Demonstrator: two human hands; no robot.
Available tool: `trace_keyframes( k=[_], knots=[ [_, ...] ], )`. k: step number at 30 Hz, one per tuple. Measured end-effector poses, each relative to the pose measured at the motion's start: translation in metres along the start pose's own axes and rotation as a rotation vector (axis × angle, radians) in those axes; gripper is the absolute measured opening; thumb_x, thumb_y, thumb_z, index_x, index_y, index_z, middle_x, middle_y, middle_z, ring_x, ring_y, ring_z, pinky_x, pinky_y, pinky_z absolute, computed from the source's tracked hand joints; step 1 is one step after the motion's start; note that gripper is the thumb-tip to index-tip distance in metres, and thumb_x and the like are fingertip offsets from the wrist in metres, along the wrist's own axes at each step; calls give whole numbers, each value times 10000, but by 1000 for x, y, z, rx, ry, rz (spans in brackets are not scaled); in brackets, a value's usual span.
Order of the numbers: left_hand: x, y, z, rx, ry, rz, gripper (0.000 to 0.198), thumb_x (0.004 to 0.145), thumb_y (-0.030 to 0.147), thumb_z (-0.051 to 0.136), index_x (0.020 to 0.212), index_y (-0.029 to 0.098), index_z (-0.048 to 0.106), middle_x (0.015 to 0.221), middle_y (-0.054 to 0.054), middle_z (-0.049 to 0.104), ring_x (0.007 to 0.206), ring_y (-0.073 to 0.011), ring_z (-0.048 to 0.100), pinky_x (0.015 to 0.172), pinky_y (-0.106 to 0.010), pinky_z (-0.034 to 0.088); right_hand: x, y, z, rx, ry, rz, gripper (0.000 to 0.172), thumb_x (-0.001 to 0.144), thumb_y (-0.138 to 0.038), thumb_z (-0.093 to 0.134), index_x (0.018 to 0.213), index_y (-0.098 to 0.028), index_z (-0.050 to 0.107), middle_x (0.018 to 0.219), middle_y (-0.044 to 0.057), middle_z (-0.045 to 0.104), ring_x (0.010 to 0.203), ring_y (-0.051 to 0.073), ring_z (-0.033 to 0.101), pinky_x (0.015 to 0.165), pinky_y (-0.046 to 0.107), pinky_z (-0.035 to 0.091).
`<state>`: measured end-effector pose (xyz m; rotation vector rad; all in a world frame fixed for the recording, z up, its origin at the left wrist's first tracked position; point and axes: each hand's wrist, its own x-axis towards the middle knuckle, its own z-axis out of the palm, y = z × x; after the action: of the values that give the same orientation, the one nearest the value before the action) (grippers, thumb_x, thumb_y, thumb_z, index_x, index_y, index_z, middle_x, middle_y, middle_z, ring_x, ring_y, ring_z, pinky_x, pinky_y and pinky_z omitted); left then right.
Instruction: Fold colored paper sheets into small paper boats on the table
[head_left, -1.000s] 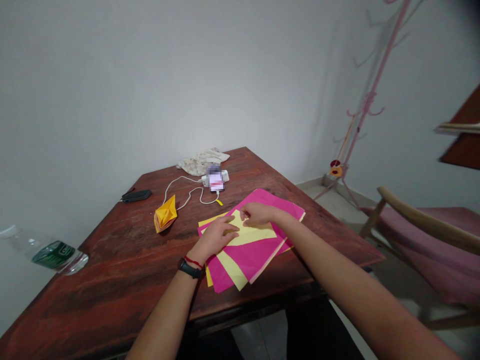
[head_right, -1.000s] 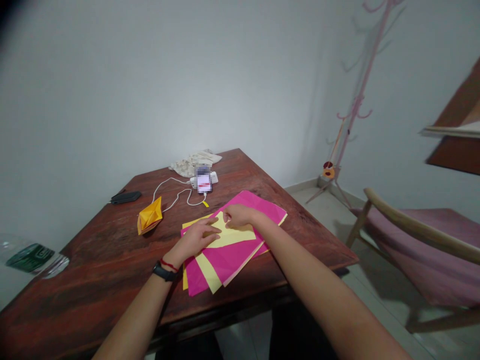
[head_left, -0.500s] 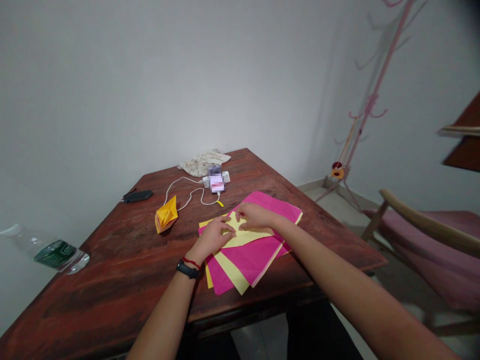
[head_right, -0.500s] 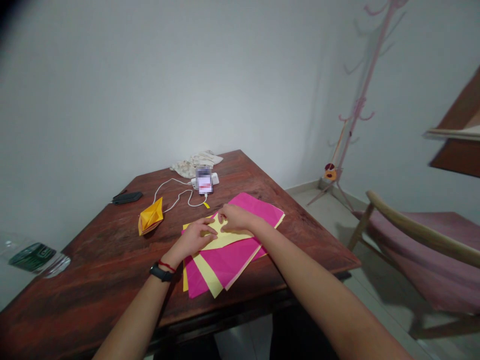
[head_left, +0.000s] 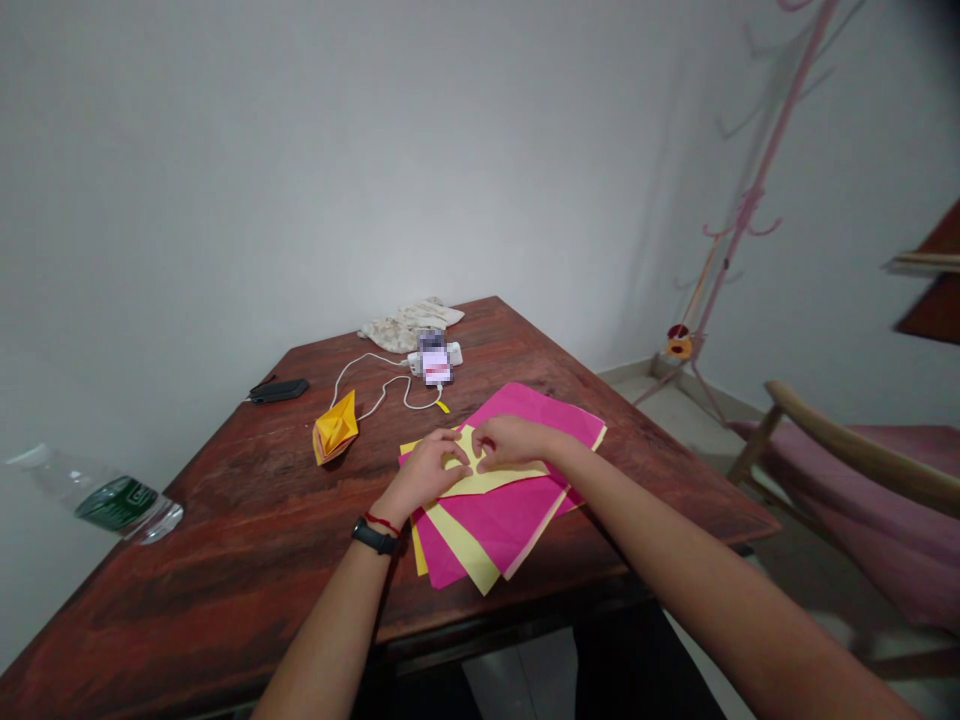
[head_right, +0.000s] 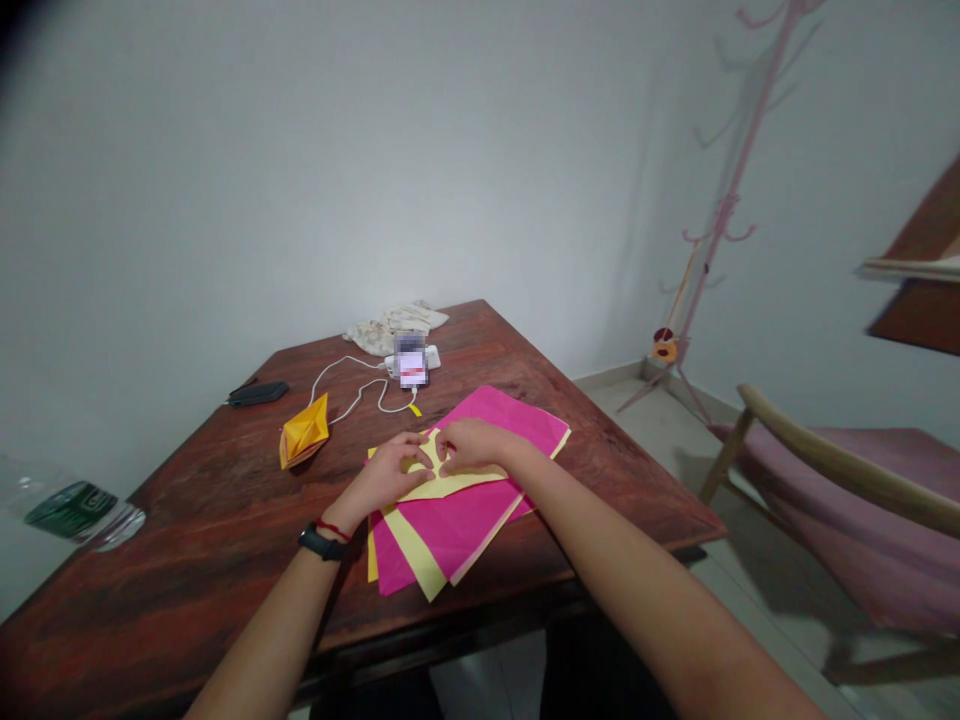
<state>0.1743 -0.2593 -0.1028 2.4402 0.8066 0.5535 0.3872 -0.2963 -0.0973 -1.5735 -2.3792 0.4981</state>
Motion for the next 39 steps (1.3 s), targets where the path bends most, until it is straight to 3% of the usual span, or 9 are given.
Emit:
trace_keyframes(
  k=[4, 11, 13, 16, 19, 23, 28, 32, 39],
  knots=[
    [0, 3, -1, -33, 35, 22, 81, 723, 150, 769, 778, 207, 748, 1228, -91, 641, 1161, -257, 613, 1052, -398, 431, -2, -2, -1, 12, -28, -1, 366, 717, -420, 788, 991, -191, 704, 823, 15, 675, 679, 155, 572, 551, 228, 306],
    [2, 0, -7, -120, 124, 34, 164, 658, 77, 781, 753, 201, 732, 1101, -73, 645, 1078, -232, 626, 994, -388, 463, -4, -12, -5, -17, -27, 16, 341, 726, -380, 788, 981, -183, 679, 823, 18, 667, 700, 166, 564, 553, 234, 310],
    [4, -3, -9, -179, 165, -6, 200, 625, 79, 798, 775, 192, 729, 1103, -76, 633, 1024, -219, 634, 927, -364, 495, -5, -15, -6, -19, -17, 21, 329, 726, -368, 786, 973, -183, 672, 827, 19, 668, 705, 167, 565, 555, 235, 310],
    [4, -8, -10, -359, 205, -162, 288, 613, 144, 824, 871, 172, 698, 1056, -70, 650, 745, -140, 634, 709, -288, 524, -6, -18, -8, -19, 0, 25, 319, 721, -349, 788, 961, -180, 663, 841, 22, 668, 716, 167, 567, 565, 235, 311],
    [3, -8, -10, -562, 151, -316, 379, 649, 265, 830, 970, 171, 653, 914, -40, 690, 590, -103, 585, 579, -236, 474, -5, -17, -8, -8, 10, 23, 313, 707, -336, 797, 939, -179, 659, 856, 26, 666, 723, 166, 565, 575, 234, 314],
    [0, -5, -11, -689, 68, -303, 422, 658, 344, 837, 998, 167, 661, 840, -29, 713, 656, -125, 625, 597, -215, 455, -3, -15, -6, 16, 36, 13, 300, 698, -322, 804, 913, -176, 653, 847, 24, 659, 718, 163, 559, 583, 234, 319],
    [-2, -1, -11, -633, -75, -309, 381, 746, 443, 761, 979, 141, 753, 724, -50, 722, 559, -126, 584, 506, -209, 384, -1, -13, -4, 32, 80, 11, 273, 702, -298, 803, 894, -171, 655, 845, 29, 658, 720, 163, 560, 585, 236, 320],
    [-2, -1, -12, -580, -42, -294, 347, 718, 394, 785, 949, 135, 791, 685, -44, 717, 525, -112, 547, 479, -202, 355, -1, -14, -6, -15, 192, 7, 253, 701, -283, 811, 858, -168, 650, 875, 50, 653, 792, 189, 565, 637, 252, 342],
    [2, -1, -15, -701, 221, -323, 441, 689, 316, 804, 1090, 140, 754, 777, -55, 745, 590, -142, 623, 536, -226, 453, -2, -21, -10, -67, 538, -12, 143, 814, -247, 717, 911, -171, 644, 1012, 87, 609, 1016, 244, 507, 890, 343, 377]
  ],
)
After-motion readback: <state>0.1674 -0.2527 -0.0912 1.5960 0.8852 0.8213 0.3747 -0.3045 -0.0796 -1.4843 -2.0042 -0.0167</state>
